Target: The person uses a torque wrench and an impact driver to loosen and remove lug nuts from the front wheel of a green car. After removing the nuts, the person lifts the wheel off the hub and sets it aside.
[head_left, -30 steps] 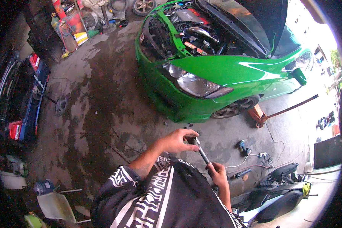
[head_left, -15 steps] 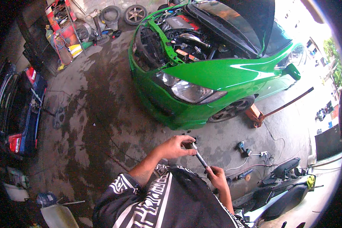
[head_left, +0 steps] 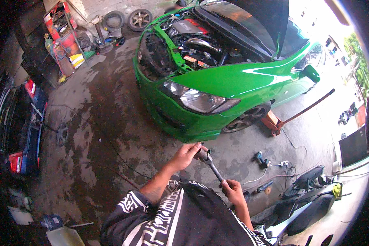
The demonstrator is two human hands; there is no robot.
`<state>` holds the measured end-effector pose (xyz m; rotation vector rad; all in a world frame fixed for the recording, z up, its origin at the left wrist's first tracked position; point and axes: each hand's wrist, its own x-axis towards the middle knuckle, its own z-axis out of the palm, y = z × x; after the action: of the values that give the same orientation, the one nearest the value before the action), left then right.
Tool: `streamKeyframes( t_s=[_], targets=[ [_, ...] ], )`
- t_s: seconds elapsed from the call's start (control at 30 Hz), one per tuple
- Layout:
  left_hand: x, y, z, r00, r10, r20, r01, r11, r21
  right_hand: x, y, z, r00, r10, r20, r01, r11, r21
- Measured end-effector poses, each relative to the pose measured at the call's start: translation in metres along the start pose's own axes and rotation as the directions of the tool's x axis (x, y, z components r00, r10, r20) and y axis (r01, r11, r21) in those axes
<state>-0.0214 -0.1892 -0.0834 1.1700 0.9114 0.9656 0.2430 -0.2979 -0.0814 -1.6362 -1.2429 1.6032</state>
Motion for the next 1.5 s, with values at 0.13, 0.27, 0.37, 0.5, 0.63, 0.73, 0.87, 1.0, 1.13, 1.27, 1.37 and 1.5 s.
streamKeyframes(
  t_s=[0.13,0.27,0.37,0.5,0.63,0.73,0.87,1.0,1.13,1.27,1.37,1.5],
  targets=[
    [0.001,-0.005,-0.009,0.996,-0.084,0.013,0.084,0.996,-0.015,-0.002,0.001,-0.002,0.999,-0.032,0.037,0.033,0.999,-0.015],
    [0.002,-0.009,-0.006,0.971,-0.24,0.014,0.24,0.962,-0.13,-0.006,-0.001,0.0,0.994,-0.048,0.095,0.044,0.998,0.042],
    [0.0,-0.012,0.01,0.965,-0.261,-0.014,0.243,0.916,-0.32,-0.004,-0.005,0.007,0.992,-0.101,0.069,0.1,0.995,0.016],
    [-0.001,-0.011,0.023,0.977,-0.191,-0.098,0.147,0.929,-0.339,0.007,-0.007,0.012,0.998,-0.048,0.026,0.049,0.999,-0.005],
    [-0.001,0.0,0.025,0.963,0.112,-0.244,-0.131,0.989,-0.061,0.017,-0.004,0.009,0.999,-0.028,0.031,0.028,1.0,0.008],
    [-0.007,0.012,0.013,0.949,0.231,-0.217,-0.21,0.971,0.115,0.021,-0.002,0.006,0.999,-0.033,0.009,0.034,0.999,-0.039],
    [-0.011,0.023,0.004,0.961,0.234,-0.15,-0.221,0.97,0.1,0.019,0.0,0.003,0.999,-0.014,-0.043,0.011,0.998,-0.062],
    [-0.01,0.024,0.002,0.971,0.172,-0.165,-0.177,0.984,-0.017,0.016,-0.001,-0.001,0.998,-0.056,-0.026,0.053,0.995,-0.081],
    [-0.008,0.023,0.002,0.968,0.188,-0.165,-0.192,0.981,-0.012,0.014,-0.003,-0.001,0.997,-0.076,-0.024,0.074,0.995,-0.064],
    [-0.01,0.017,0.008,0.976,0.171,-0.139,-0.154,0.981,0.122,0.013,0.0,0.006,0.983,-0.094,-0.155,0.062,0.978,-0.198],
    [-0.008,0.009,0.01,0.981,0.113,-0.155,-0.105,0.993,0.059,0.012,0.002,0.006,0.977,-0.098,-0.189,0.049,0.967,-0.25],
    [-0.006,-0.001,0.003,0.993,-0.038,-0.109,0.05,0.993,0.105,0.005,0.003,0.007,0.966,-0.103,-0.237,0.018,0.942,-0.336]
  ],
)
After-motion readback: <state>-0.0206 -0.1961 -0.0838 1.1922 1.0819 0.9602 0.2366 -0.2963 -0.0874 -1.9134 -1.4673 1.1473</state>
